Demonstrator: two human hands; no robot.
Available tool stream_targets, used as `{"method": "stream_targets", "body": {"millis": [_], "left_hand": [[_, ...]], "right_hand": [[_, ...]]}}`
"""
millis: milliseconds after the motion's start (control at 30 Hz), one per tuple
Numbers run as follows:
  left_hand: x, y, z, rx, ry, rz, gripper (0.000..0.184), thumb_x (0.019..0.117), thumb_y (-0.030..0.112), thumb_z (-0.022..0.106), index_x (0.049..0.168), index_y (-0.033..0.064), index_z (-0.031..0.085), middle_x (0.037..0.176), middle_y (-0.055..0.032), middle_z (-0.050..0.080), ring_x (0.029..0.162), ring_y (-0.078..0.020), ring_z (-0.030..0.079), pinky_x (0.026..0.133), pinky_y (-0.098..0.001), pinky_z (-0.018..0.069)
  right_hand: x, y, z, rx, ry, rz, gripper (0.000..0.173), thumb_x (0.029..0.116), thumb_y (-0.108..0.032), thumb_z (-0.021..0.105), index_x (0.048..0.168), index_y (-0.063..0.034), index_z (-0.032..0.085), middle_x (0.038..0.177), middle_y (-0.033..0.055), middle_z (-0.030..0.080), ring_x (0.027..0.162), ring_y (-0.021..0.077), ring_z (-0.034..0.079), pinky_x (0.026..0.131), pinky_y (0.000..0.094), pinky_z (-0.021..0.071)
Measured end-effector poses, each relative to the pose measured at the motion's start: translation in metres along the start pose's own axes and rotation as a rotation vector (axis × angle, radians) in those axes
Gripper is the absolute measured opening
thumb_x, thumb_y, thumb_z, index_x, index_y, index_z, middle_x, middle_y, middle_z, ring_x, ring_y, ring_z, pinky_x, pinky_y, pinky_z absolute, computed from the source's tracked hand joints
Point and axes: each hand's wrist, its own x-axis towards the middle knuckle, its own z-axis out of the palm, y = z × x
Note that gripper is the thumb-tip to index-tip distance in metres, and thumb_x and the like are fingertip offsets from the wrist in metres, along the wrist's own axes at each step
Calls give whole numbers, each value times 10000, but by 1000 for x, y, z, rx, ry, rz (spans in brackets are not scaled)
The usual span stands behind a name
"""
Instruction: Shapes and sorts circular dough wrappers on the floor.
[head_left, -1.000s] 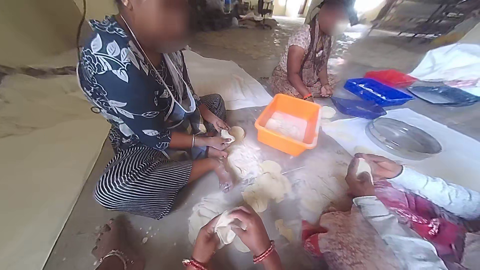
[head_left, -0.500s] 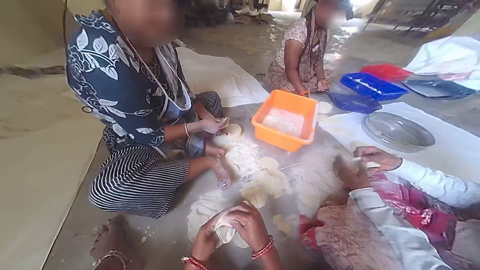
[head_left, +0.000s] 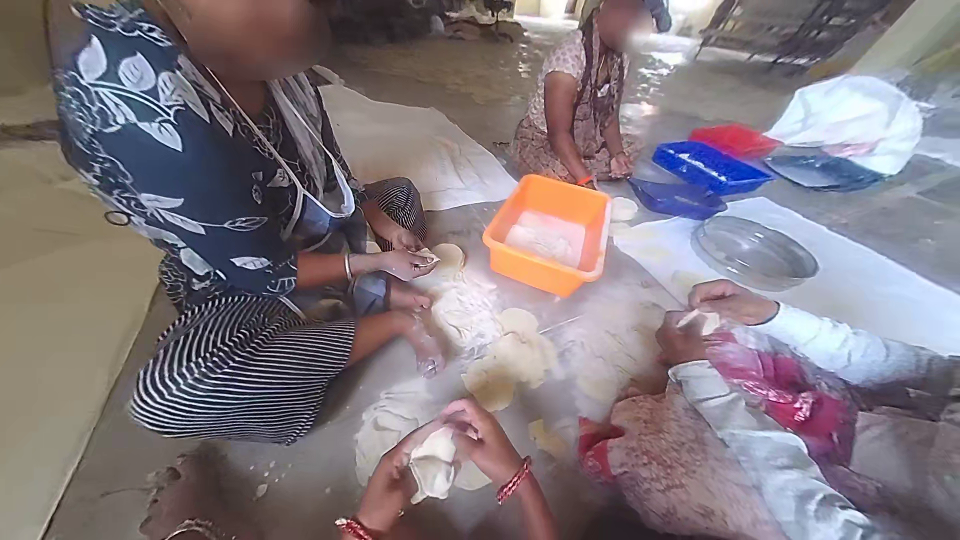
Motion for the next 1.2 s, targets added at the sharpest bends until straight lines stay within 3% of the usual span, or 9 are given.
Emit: {"method": "stream_targets", "body": {"millis": [167, 400, 533, 633, 700, 833, 933, 1033, 1200], "left_hand": [[4, 1, 0, 2, 17, 10, 532, 822, -76, 541, 1354, -89, 556, 1305, -108, 678, 1169, -129, 659, 1034, -321, 537], [12, 3, 10, 197, 168, -122, 461, 814, -89, 580, 1273, -43, 608, 1219, -95, 698, 1054, -105, 686, 932, -305, 574], [25, 26, 15, 580, 147, -290, 382, 882, -46, 599, 1244, 48, 677, 1156, -112, 729, 1025, -233, 709, 921, -469, 564], [49, 63, 28, 947, -63, -547, 420, 997, 40, 503, 1392, 139, 606, 1198, -170, 713, 1109, -380, 681, 966, -599, 511], [67, 85, 36, 1155, -287, -674, 554, 975, -1, 492, 1488, 210, 510, 1313, -173, 659, 1221, -404, 620, 1005, -610, 481], [89, 112, 43, 1358, -522, -671, 538, 940, -12, 589, 1444, 168, 529, 1300, -218, 643, 1219, -430, 609, 976, -618, 487], [99, 126, 37, 1346, -593, -646, 513, 933, 33, 637, 1427, 138, 543, 1291, -214, 646, 1219, -432, 601, 989, -638, 465], [106, 130, 20, 1240, -634, -577, 508, 929, 83, 671, 1425, 108, 560, 1227, -195, 685, 1168, -405, 632, 1015, -619, 457], [100, 108, -15, 710, -527, -376, 434, 904, 67, 693, 1332, 64, 626, 1062, -118, 734, 937, -210, 703, 877, -428, 566]], "right_hand": [[0, -3, -5, -85, 20, 21, 318, 958, -160, 674, 1216, 26, 668, 1111, 155, 711, 989, 192, 692, 913, 361, 567], [-2, -3, -2, -82, 174, -37, 214, 906, -66, 703, 1103, 12, 725, 1030, 115, 741, 894, 152, 708, 839, 320, 590], [-1, 6, -5, 4, 121, 38, 265, 939, -47, 658, 1189, 37, 685, 1152, 153, 708, 1035, 183, 693, 946, 337, 569], [-1, 25, -2, 152, 65, 125, 359, 948, -5, 591, 1297, 77, 592, 1240, 195, 662, 1087, 213, 671, 958, 365, 556], [-3, 34, 2, 272, 10, 144, 465, 910, 7, 562, 1368, 77, 519, 1246, 183, 646, 1071, 191, 647, 929, 359, 539], [-6, 26, 12, 428, -54, 115, 709, 782, 0, 637, 1458, 41, 428, 1317, 156, 608, 1116, 144, 615, 927, 324, 520], [-4, 19, 16, 432, -34, 71, 734, 737, -42, 771, 1409, 55, 490, 1292, 165, 628, 1117, 144, 610, 953, 319, 510], [0, 16, 21, 402, 3, 22, 483, 784, -68, 772, 1220, 71, 616, 1121, 122, 683, 1021, 120, 642, 927, 310, 540], [-4, 15, 12, 634, 78, -1, 239, 865, -46, 690, 1091, 9, 635, 990, 32, 686, 920, 90, 653, 866, 308, 562]]}}
